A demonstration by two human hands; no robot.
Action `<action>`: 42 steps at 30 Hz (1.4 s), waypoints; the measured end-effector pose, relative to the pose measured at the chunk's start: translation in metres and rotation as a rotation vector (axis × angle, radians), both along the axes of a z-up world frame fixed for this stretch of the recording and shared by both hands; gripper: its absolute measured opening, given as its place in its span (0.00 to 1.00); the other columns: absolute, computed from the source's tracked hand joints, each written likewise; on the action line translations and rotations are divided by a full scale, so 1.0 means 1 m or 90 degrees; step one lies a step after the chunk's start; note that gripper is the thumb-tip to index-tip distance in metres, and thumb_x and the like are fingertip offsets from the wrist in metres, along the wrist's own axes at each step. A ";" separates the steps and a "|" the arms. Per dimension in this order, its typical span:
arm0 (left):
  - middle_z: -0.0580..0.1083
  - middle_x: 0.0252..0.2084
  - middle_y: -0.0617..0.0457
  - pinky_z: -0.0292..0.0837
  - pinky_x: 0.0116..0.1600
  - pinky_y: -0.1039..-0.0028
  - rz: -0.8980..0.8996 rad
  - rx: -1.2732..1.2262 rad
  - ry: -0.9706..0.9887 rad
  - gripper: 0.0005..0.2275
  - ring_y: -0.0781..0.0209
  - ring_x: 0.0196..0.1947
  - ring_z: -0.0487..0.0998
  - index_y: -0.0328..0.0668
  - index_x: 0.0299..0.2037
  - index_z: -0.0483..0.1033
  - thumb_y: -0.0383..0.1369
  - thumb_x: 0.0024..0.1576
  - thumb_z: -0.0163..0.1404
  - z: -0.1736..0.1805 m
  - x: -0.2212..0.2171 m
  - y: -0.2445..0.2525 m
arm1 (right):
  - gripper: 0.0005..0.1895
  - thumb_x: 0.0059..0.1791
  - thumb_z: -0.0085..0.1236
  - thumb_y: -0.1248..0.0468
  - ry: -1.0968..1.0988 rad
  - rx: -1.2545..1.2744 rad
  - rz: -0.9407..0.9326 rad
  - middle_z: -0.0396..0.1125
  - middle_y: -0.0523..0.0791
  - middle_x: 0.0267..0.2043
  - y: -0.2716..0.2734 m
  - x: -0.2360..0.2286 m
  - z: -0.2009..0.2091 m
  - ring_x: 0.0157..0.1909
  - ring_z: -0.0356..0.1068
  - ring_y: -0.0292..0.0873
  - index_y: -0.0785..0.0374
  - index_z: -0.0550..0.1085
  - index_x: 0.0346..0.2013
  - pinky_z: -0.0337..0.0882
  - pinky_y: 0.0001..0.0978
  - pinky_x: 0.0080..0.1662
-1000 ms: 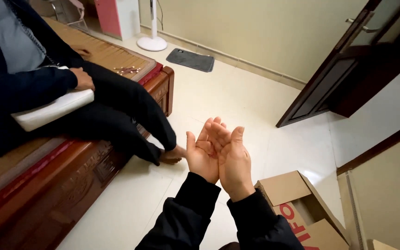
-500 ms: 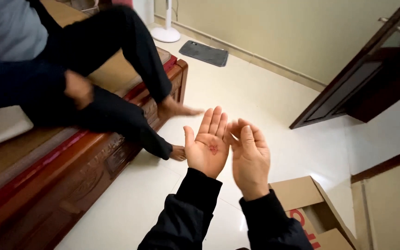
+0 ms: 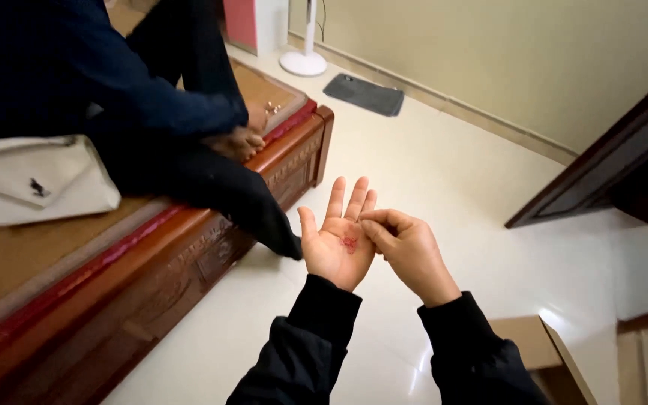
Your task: Sorting small electronic connectors into a plastic bag and organizing wire harnesses on a table.
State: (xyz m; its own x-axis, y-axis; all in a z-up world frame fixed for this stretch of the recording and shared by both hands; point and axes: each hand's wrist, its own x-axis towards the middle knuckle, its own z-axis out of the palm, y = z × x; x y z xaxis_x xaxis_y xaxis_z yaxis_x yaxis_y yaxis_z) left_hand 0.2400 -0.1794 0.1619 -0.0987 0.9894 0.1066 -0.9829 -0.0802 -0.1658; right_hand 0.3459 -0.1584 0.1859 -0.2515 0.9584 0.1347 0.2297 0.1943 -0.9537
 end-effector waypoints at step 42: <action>0.61 0.69 0.52 0.56 0.67 0.58 0.142 -0.028 0.102 0.38 0.49 0.69 0.56 0.60 0.64 0.65 0.71 0.51 0.25 0.129 -0.284 0.300 | 0.07 0.45 0.64 0.61 -0.118 0.102 0.272 0.71 0.45 0.26 0.336 -0.290 0.124 0.32 0.68 0.37 0.59 0.80 0.35 0.70 0.32 0.35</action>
State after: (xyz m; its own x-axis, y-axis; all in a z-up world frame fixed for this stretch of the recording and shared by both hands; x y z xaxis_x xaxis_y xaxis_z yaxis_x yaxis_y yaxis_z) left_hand -0.0444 0.1209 0.2914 -0.3004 0.9490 0.0954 -0.9534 -0.3016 -0.0015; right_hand 0.0564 0.1779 0.3098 -0.6517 0.7348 0.1879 0.2602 0.4493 -0.8547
